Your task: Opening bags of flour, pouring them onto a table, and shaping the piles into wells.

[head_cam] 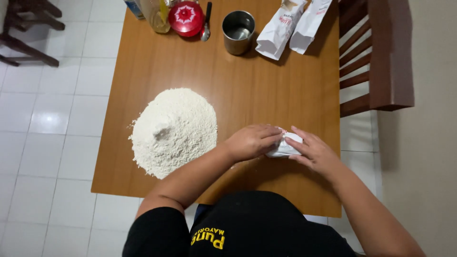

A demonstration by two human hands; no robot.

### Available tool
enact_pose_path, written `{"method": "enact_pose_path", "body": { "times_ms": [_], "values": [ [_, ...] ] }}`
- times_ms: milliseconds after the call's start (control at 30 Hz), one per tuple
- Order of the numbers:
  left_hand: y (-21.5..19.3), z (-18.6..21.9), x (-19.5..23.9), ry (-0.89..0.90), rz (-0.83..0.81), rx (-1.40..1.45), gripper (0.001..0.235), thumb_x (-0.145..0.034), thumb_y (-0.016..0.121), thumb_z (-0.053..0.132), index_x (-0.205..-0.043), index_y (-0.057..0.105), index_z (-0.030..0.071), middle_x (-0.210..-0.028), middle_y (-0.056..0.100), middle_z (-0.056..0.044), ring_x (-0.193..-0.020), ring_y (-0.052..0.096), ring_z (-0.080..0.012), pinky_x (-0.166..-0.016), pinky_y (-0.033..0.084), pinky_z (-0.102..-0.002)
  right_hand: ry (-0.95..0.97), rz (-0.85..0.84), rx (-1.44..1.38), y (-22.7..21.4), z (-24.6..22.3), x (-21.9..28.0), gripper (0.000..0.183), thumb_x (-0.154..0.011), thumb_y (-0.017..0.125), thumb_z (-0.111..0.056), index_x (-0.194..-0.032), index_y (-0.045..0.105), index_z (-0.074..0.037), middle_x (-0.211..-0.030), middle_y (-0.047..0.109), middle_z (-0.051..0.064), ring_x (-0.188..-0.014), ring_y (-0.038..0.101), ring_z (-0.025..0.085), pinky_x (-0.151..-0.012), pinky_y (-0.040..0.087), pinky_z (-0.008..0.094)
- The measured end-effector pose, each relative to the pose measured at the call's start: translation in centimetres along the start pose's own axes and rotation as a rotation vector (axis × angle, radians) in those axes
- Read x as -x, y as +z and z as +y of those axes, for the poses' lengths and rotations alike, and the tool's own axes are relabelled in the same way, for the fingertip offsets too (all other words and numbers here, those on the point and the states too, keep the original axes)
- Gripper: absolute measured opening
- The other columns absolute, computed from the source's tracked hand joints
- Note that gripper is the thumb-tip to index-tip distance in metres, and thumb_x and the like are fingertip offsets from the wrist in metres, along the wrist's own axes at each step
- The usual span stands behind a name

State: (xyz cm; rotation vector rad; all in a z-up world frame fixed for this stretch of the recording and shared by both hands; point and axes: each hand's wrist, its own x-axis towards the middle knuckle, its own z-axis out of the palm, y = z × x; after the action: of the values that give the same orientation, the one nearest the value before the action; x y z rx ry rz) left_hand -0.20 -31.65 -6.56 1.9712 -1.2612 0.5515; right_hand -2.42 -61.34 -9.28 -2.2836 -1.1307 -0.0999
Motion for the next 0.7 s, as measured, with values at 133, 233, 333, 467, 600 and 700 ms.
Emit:
{"method": "enact_pose_path", "body": {
  "times_ms": [133, 233, 333, 467, 600, 700],
  "values": [
    [-1.0, -1.0, -0.2, 0.163, -0.032, 0.027, 0.026, -0.103, 0.06, 0.022, -0.115, 0.071, 0.002, -0.122, 0.07, -0.017, -0.111, 0.07, -0.0354, -0.098, 0.058, -0.043, -0.135, 0.163, 0.098, -0.8, -1.7, -0.8, 0.043, -0.096, 0.065, -0.026, -0.137, 0.064, -0.015, -0.154, 0.048, 0.025, -0.136, 0.051, 0.045, -0.109, 0.044, 0.054],
    [0.0, -2.2, 0.8, 0.233, -0.12, -0.023, 0.028, -0.104, 0.051, 0.02, -0.115, 0.069, 0.001, -0.125, 0.069, -0.018, -0.117, 0.067, -0.0352, -0.102, 0.055, -0.045, -0.142, 0.238, 0.163, -1.5, -2.9, -1.2, 0.035, -0.094, 0.068, -0.015, -0.127, 0.069, -0.004, -0.133, 0.064, 0.023, -0.125, 0.063, 0.042, -0.107, 0.052, 0.049],
    [2.6, -3.1, 1.6, 0.285, -0.198, -0.201, 0.028, -0.095, 0.054, 0.019, -0.11, 0.068, 0.001, -0.116, 0.069, -0.019, -0.111, 0.069, -0.0356, -0.095, 0.058, -0.046, -0.189, 0.203, 0.292, -1.0, -1.9, -1.2, 0.03, -0.095, 0.067, -0.016, -0.119, 0.07, 0.001, -0.128, 0.068, 0.02, -0.121, 0.066, 0.038, -0.105, 0.055, 0.044],
    [4.4, -3.3, 1.1, 0.326, -0.267, -0.431, 0.026, -0.095, 0.053, 0.014, -0.115, 0.061, 0.0, -0.096, 0.071, -0.025, -0.094, 0.074, -0.0393, -0.086, 0.06, -0.046, -0.326, 0.142, 0.572, 0.4, 0.5, -1.4, 0.032, -0.098, 0.057, -0.019, -0.117, 0.068, 0.004, -0.114, 0.07, 0.022, -0.11, 0.07, 0.035, -0.099, 0.058, 0.04],
    [3.2, -3.4, 0.5, 0.218, -0.388, -0.353, 0.029, -0.099, 0.054, 0.013, -0.124, 0.051, 0.0, -0.092, 0.07, -0.029, -0.087, 0.073, -0.0451, -0.071, 0.061, -0.05, -0.329, 0.082, 0.585, 1.6, 2.3, -1.1, 0.037, -0.104, 0.044, -0.022, -0.119, 0.063, 0.006, -0.108, 0.07, 0.022, -0.103, 0.071, 0.034, -0.091, 0.06, 0.038],
    [1.8, -2.8, -0.2, 0.119, -0.452, -0.308, 0.023, -0.101, 0.053, 0.016, -0.12, 0.048, 0.005, -0.091, 0.069, -0.022, -0.078, 0.072, -0.0401, -0.062, 0.06, -0.05, -0.277, 0.057, 0.54, 1.5, 2.4, -1.1, 0.036, -0.104, 0.047, -0.025, -0.121, 0.063, 0.002, -0.105, 0.07, 0.018, -0.101, 0.071, 0.032, -0.086, 0.061, 0.037]
  ]
}}
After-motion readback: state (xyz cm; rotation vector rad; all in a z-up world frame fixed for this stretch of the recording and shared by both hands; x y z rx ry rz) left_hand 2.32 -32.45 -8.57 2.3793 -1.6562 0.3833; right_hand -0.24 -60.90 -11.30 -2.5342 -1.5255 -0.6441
